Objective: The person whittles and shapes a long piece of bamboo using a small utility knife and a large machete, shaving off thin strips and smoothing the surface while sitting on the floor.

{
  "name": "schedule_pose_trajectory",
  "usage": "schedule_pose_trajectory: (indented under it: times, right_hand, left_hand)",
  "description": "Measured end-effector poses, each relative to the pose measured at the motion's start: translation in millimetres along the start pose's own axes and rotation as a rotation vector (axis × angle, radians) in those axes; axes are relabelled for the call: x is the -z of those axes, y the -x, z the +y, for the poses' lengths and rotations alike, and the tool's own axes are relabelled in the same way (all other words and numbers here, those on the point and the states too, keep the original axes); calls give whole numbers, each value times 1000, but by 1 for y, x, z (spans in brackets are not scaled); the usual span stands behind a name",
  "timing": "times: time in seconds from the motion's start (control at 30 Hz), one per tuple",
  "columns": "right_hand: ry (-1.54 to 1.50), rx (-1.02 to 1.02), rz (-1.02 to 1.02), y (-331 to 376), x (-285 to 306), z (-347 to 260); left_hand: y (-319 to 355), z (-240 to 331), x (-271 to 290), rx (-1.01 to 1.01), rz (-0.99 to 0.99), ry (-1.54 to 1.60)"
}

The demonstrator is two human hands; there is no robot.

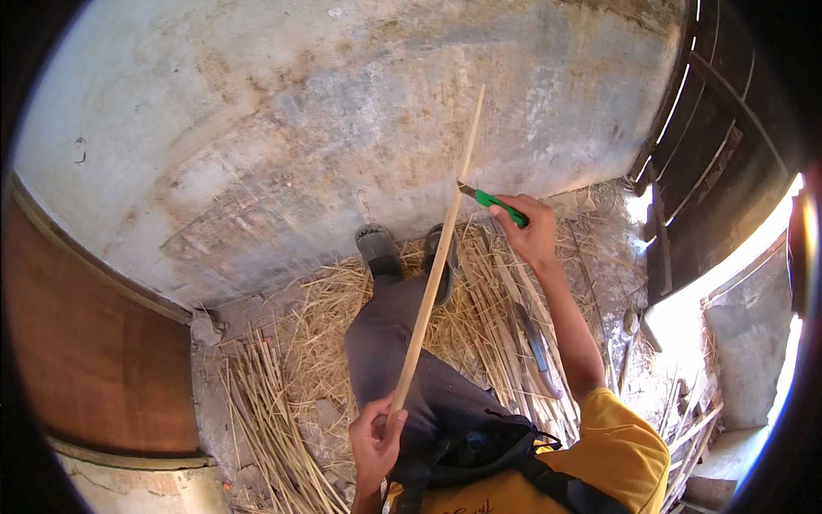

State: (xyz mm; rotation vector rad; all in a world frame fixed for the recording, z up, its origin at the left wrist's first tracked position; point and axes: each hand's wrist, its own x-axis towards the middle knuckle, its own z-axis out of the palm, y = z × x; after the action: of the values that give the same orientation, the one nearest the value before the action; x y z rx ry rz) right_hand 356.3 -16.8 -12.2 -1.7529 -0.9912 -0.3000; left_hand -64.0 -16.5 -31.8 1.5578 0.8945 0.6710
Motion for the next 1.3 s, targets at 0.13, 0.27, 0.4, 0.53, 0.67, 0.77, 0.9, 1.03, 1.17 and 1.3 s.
schedule_pose_trajectory:
  times: [0.13,0.27,0.4,0.53,0.67,0.77,0.9,1.03,1.17,1.3]
  right_hand:
    - [-45,78,62,4,-13,-1]
    - [-214,-121,-22,18,-16,9]
    - [-745,-264,-101,32,-28,9]
    - [-1383,-541,-168,35,-21,2]
    - [-1122,-491,-208,34,-20,-17]
    - [-995,-521,-147,30,-24,-34]
    - [-1100,-618,-198,33,-26,-34]
    - [-1127,-629,-277,34,-17,-47]
    - [-1116,-607,-220,41,-11,-61]
    - [-1077,-628,-133,61,-14,-84]
  left_hand:
    - [1,-4,6,16,35,-9]
    - [-1,-3,6,-8,32,15]
    - [-5,-15,15,-79,28,-62]
    - [-5,-18,21,-59,45,-117]
    - [-5,-23,26,-117,65,-150]
    - [-4,-21,28,-129,63,-133]
    - [-2,-30,44,-131,0,-193]
    - [-4,-27,62,-104,-32,-263]
    - [-11,-19,73,-132,-65,-340]
    - [-27,15,64,-327,36,-664]
